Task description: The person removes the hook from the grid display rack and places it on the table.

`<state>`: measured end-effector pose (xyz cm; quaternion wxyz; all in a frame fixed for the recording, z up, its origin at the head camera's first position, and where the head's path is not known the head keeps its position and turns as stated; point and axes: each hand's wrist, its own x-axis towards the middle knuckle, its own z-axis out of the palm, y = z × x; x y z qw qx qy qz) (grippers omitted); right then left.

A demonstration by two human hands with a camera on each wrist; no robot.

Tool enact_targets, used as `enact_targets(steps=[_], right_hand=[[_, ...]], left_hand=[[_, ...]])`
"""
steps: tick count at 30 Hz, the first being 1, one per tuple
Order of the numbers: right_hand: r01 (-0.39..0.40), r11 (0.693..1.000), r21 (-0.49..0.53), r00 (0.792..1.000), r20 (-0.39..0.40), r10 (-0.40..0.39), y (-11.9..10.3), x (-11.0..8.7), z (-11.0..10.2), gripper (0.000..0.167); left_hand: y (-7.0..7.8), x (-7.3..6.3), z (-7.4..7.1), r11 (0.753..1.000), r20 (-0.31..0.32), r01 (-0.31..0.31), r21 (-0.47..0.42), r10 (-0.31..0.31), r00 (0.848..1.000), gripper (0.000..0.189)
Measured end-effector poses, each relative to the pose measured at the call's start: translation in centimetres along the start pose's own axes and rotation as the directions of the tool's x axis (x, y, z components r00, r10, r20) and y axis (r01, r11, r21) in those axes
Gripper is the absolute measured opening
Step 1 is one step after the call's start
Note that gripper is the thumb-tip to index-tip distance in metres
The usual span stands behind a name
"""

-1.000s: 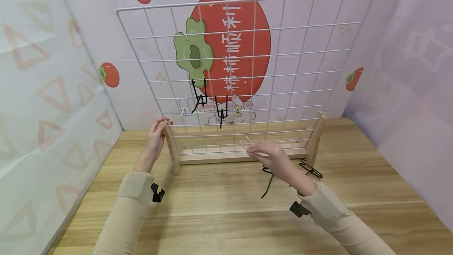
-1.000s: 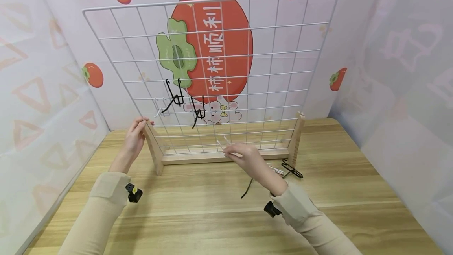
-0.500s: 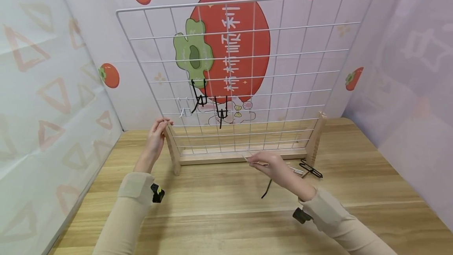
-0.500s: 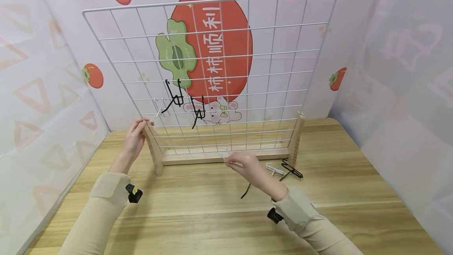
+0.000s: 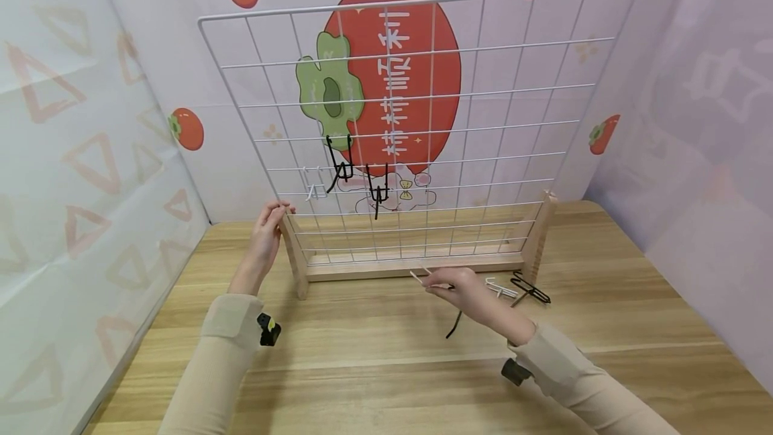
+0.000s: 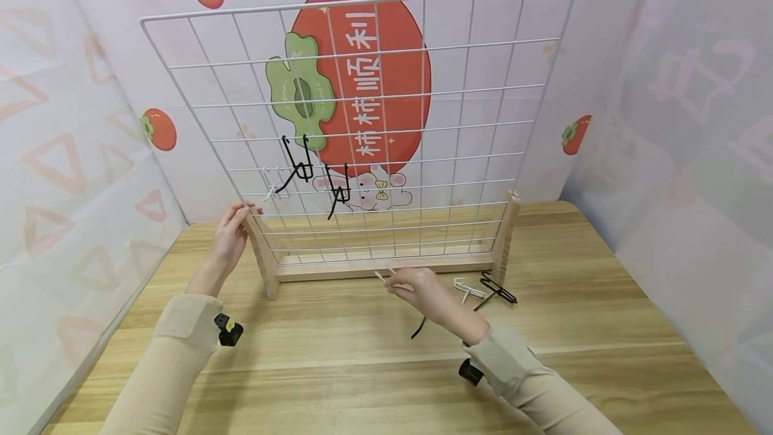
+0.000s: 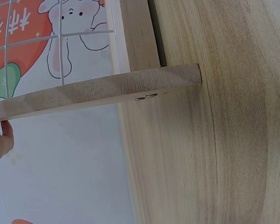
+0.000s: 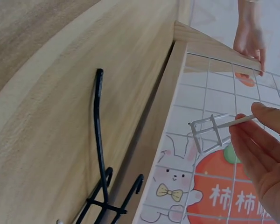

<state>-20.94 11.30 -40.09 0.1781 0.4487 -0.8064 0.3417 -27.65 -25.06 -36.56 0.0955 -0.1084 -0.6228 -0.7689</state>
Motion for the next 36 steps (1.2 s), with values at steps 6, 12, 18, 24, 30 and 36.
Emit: enact_targets(steps=[6, 12, 18, 24, 30, 36], right_hand=[[-0.113, 0.994, 0.003, 0.99, 0.087, 0.112, 0.5, -0.4, 0.3, 0.015], [-0.182, 0.983, 0.009, 0.973, 0.148, 0.178, 1.0, -0.6, 0.7, 0.012], [-0.196, 0.98, 0.021, 0.965, 0.179, 0.19, 1.4, -0.6, 1.0, 0.01], [-0.212, 0.977, 0.022, 0.959, 0.2, 0.203, 1.6, -0.6, 1.2, 0.01], [-0.226, 0.974, 0.008, 0.949, 0.226, 0.218, 1.8, -0.7, 1.4, 0.009], [-0.208, 0.978, -0.007, 0.946, 0.252, 0.203, 1.9, -0.8, 1.7, 0.01]], left_hand=[[0.0, 0.1, 0.0, 1.0, 0.003, -0.009, -0.002, 0.009, 1.0, 0.012], [-0.1, 0.2, 0.0, 1.0, 0.007, -0.015, -0.004, 0.015, 1.0, 0.013], [-0.1, 0.1, 0.1, 1.0, 0.006, -0.017, -0.007, 0.017, 1.0, 0.013], [0.0, 0.1, 0.1, 1.0, 0.002, -0.017, -0.013, 0.017, 1.0, 0.014], [0.0, -0.1, 0.1, 1.0, -0.006, -0.014, -0.007, 0.014, 1.0, 0.014], [0.1, -0.1, 0.1, 1.0, -0.007, -0.012, 0.005, 0.012, 1.0, 0.013]])
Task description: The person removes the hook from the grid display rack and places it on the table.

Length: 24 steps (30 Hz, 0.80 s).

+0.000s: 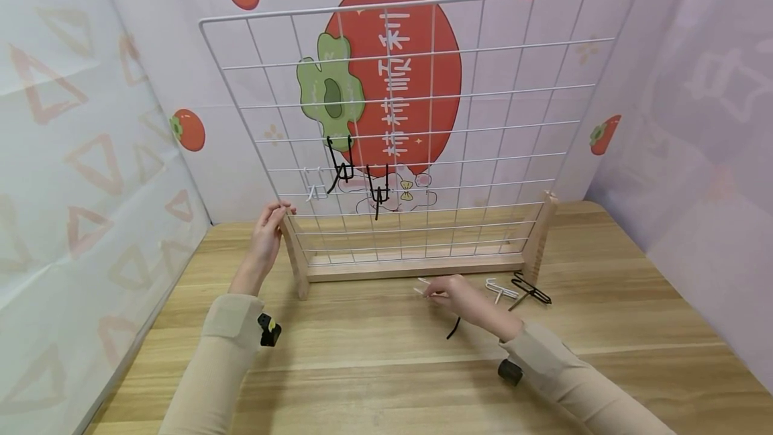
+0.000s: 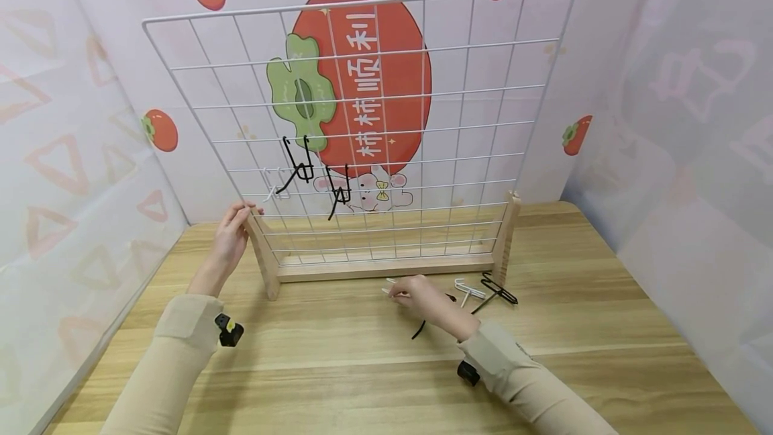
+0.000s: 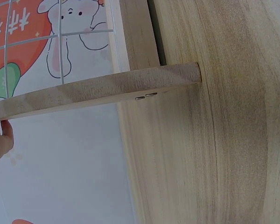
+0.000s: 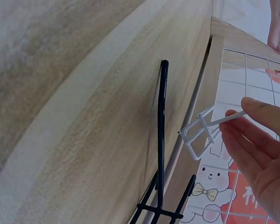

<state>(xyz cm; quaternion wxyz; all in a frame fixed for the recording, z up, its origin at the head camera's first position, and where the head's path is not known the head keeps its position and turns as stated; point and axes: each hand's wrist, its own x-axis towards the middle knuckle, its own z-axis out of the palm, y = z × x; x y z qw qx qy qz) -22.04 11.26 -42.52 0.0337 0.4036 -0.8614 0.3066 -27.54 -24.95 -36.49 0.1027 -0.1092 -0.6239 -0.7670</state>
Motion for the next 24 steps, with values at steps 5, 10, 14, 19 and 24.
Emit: enact_targets(steps=[5, 10, 14, 19, 24], right_hand=[[-0.012, 1.0, -0.005, 1.0, 0.008, 0.012, 0.07, 0.04, 0.12, 0.01], [-0.001, 1.0, -0.023, 1.0, 0.006, 0.001, 0.18, 0.01, 0.3, 0.01], [0.003, 0.999, -0.041, 1.0, 0.008, -0.003, 0.35, -0.08, 0.53, 0.009], [0.034, 0.998, -0.06, 0.999, -0.005, -0.035, 0.5, -0.16, 0.7, 0.009], [0.05, 0.996, -0.074, 0.999, -0.002, -0.051, 0.54, -0.25, 0.76, 0.01]], left_hand=[[0.01, 0.0, 0.02, 1.0, -0.004, 0.0, -0.008, 0.0, 1.0, 0.013], [-0.01, -0.01, 0.01, 1.0, -0.005, 0.004, -0.009, -0.004, 1.0, 0.014], [-0.01, -0.05, -0.02, 1.0, -0.004, 0.014, 0.004, -0.014, 1.0, 0.013], [0.0, -0.07, -0.05, 1.0, -0.002, 0.015, 0.013, -0.015, 1.0, 0.011], [-0.03, 0.01, -0.08, 1.0, -0.001, 0.01, 0.003, -0.01, 1.0, 0.012]])
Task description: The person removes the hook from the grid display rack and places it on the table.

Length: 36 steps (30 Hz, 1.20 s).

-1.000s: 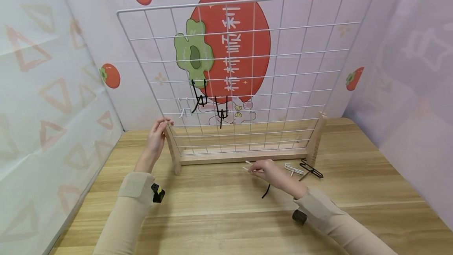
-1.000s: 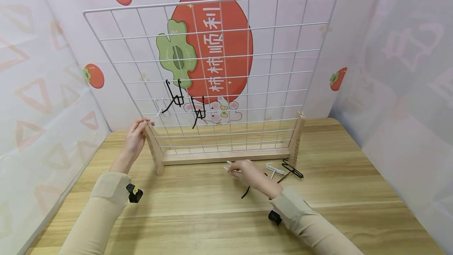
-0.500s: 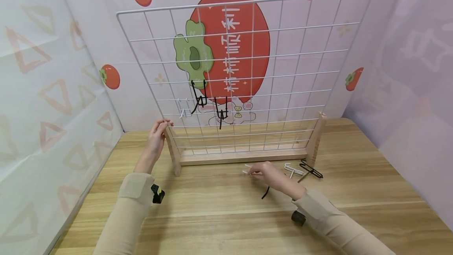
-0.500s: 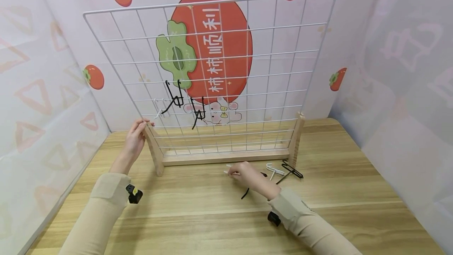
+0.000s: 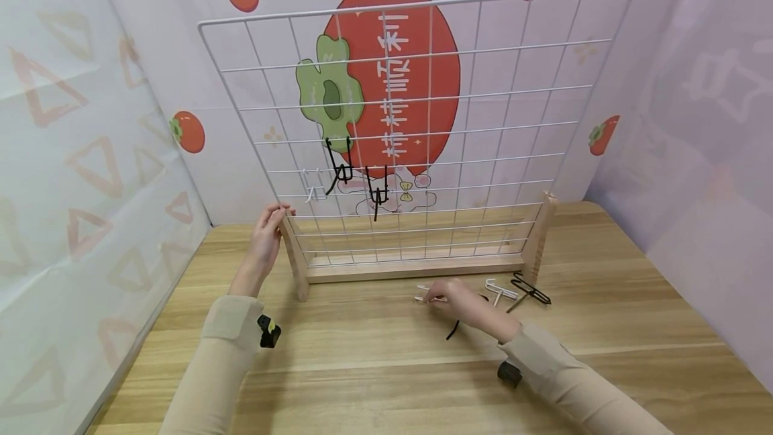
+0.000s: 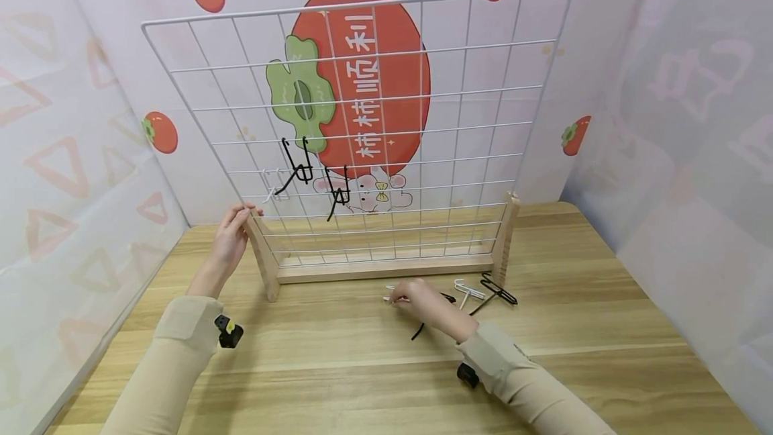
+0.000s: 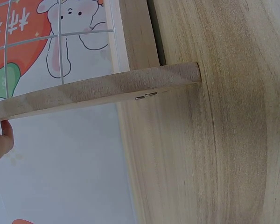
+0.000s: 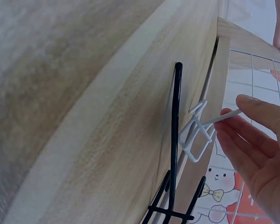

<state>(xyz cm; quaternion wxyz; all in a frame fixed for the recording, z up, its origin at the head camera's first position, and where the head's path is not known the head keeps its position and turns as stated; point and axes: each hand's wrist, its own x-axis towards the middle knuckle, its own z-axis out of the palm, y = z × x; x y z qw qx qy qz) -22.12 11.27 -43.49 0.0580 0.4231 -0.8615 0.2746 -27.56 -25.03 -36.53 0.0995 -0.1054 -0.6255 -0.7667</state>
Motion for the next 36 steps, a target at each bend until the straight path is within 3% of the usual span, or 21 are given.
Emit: enact_targets(steps=[17, 36], right_hand=[[-0.062, 0.997, 0.047, 0.993, 0.1, 0.057, -0.62, 0.0, 0.19, 0.006], [-0.036, 0.997, 0.075, 0.99, 0.14, 0.025, -0.8, -0.05, 0.74, 0.004]], left_hand=[[-0.06, 0.12, -0.07, 1.0, 0.013, 0.001, 0.012, -0.001, 1.0, 0.01], [-0.06, 0.14, -0.11, 1.0, 0.018, 0.003, 0.001, -0.003, 1.0, 0.011]])
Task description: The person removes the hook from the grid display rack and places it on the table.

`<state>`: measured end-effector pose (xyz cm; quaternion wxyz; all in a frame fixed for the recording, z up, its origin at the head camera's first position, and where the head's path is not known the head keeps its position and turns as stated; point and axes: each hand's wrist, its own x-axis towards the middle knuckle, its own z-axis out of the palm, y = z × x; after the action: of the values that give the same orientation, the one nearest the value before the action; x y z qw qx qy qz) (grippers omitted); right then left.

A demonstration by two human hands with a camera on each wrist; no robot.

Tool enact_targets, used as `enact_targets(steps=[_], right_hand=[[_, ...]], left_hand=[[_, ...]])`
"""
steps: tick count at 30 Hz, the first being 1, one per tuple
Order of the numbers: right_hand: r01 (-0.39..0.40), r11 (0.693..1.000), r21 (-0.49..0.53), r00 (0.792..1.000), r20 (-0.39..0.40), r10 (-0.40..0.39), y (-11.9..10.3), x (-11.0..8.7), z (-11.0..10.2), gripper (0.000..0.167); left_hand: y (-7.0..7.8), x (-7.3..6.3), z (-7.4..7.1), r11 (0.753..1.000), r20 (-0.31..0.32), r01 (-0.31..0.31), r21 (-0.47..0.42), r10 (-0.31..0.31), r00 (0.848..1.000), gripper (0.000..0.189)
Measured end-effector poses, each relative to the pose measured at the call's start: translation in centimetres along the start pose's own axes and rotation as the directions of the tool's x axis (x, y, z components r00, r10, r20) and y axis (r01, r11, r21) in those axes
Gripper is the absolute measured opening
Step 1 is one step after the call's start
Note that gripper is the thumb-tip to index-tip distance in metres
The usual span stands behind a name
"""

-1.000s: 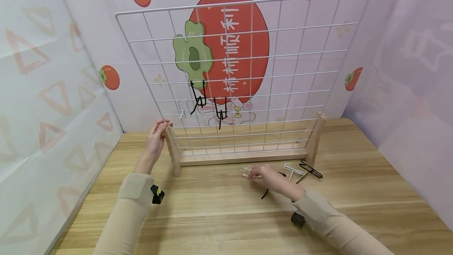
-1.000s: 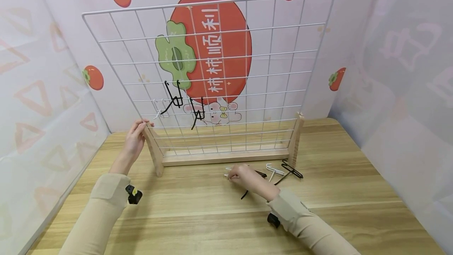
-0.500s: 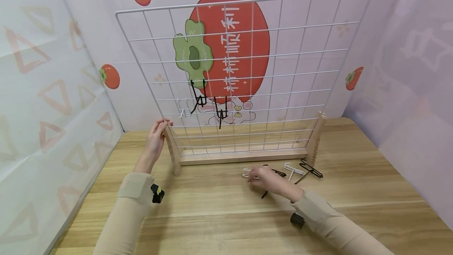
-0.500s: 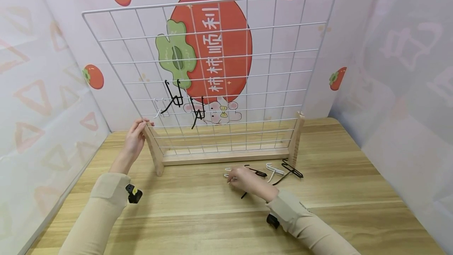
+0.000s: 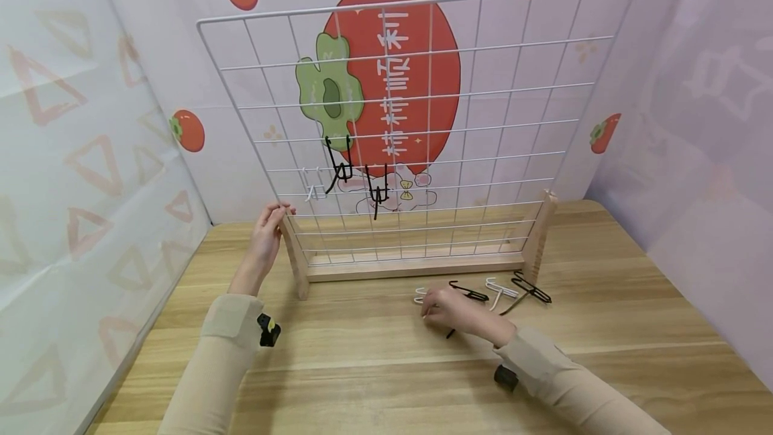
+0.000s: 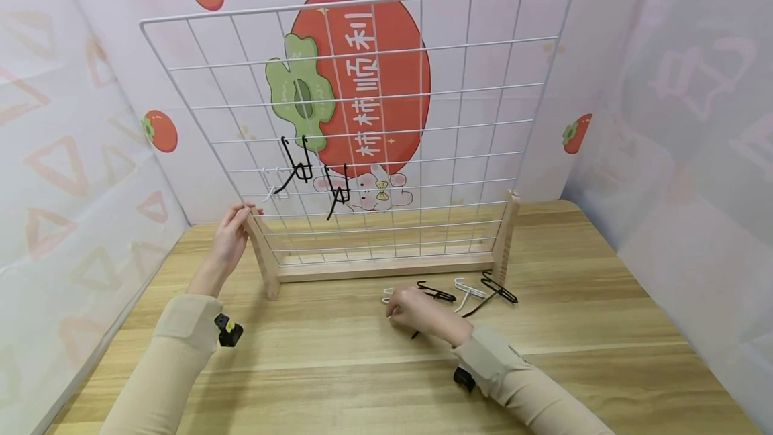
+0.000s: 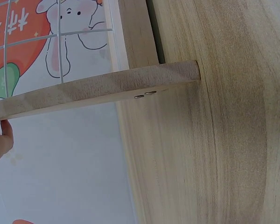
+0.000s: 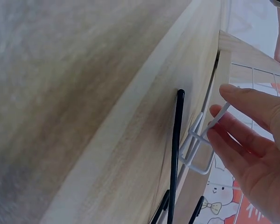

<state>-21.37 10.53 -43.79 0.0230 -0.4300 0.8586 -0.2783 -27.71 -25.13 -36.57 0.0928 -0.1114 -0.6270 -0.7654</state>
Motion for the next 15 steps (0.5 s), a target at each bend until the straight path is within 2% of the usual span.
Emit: enact_targets(steps=[15], right_hand=[[-0.002, 1.0, -0.028, 0.999, 0.033, 0.003, 0.12, 0.12, 0.46, 0.004]], left_hand=[[-0.02, -0.03, 0.0, 1.0, 0.001, 0.0, 0.022, 0.0, 1.0, 0.01]])
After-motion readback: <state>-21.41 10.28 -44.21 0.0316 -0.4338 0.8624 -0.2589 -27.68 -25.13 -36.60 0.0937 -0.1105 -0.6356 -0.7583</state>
